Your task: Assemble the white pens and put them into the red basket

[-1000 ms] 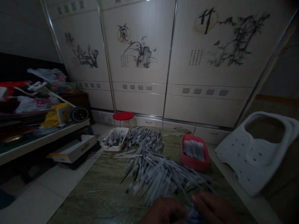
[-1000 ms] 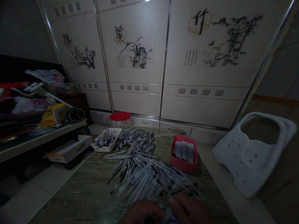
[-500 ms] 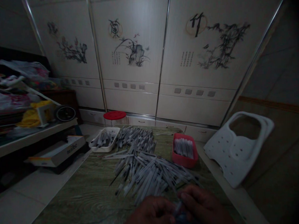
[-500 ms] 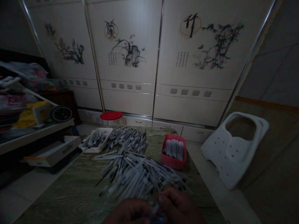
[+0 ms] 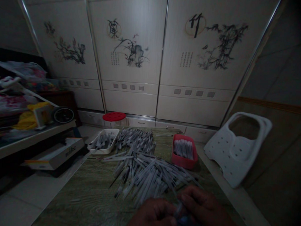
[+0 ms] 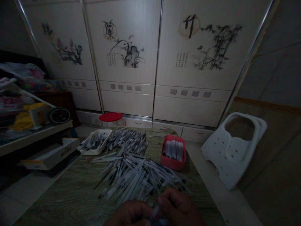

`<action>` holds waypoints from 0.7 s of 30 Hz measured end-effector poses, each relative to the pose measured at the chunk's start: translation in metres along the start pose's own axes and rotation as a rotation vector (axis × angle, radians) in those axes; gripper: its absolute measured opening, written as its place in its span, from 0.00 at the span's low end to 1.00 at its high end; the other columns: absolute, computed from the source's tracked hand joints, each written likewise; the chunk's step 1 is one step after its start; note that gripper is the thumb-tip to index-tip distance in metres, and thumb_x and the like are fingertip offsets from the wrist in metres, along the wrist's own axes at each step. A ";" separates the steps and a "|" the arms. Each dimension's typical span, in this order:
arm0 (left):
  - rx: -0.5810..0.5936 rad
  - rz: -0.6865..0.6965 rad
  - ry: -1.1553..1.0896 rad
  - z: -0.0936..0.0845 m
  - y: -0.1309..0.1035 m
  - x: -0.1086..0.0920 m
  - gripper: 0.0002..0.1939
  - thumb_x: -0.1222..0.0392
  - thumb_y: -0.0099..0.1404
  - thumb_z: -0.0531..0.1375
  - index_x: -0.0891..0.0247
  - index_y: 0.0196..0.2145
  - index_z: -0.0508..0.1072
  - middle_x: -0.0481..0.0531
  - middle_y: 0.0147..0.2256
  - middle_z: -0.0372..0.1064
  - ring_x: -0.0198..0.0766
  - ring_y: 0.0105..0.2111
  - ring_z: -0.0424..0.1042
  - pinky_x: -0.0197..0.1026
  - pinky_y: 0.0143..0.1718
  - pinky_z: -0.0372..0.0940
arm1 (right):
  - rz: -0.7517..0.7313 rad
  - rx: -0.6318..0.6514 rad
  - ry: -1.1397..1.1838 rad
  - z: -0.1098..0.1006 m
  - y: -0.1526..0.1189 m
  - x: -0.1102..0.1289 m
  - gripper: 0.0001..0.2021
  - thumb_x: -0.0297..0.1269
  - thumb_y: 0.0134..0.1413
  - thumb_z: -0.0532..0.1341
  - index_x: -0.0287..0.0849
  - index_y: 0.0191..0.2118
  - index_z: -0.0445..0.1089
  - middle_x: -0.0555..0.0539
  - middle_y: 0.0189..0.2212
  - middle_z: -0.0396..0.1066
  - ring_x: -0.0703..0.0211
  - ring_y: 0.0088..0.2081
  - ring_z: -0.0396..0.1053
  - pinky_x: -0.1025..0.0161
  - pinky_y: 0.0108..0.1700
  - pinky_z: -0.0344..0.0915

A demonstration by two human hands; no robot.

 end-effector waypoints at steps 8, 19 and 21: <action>-0.120 0.320 0.781 0.002 0.001 -0.034 0.13 0.57 0.67 0.58 0.63 0.41 0.81 0.55 0.33 0.73 0.43 0.36 0.71 0.42 0.38 0.61 | -0.024 -0.114 -0.176 -0.009 0.002 -0.001 0.22 0.57 0.63 0.57 0.44 0.27 0.66 0.54 0.23 0.65 0.58 0.29 0.64 0.63 0.32 0.59; -0.821 0.565 0.639 -0.037 -0.029 -0.063 0.23 0.52 0.63 0.66 0.54 0.56 0.75 0.58 0.53 0.74 0.52 0.54 0.71 0.54 0.55 0.64 | 0.150 -0.518 0.142 -0.022 0.001 -0.026 0.25 0.65 0.56 0.60 0.45 0.29 0.71 0.54 0.20 0.66 0.61 0.22 0.61 0.65 0.24 0.56; -0.959 0.395 0.300 -0.060 -0.030 -0.046 0.23 0.47 0.62 0.66 0.57 0.53 0.76 0.58 0.53 0.75 0.52 0.54 0.72 0.51 0.53 0.65 | 0.159 -0.540 0.275 -0.027 0.005 -0.037 0.25 0.65 0.54 0.63 0.44 0.32 0.72 0.53 0.22 0.70 0.62 0.22 0.63 0.66 0.24 0.58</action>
Point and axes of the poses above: each hand's wrist, its own y-axis towards the middle knuckle, its own z-axis out of the palm, x = y × z, the point moved 8 cm from there along y, towards the middle knuckle
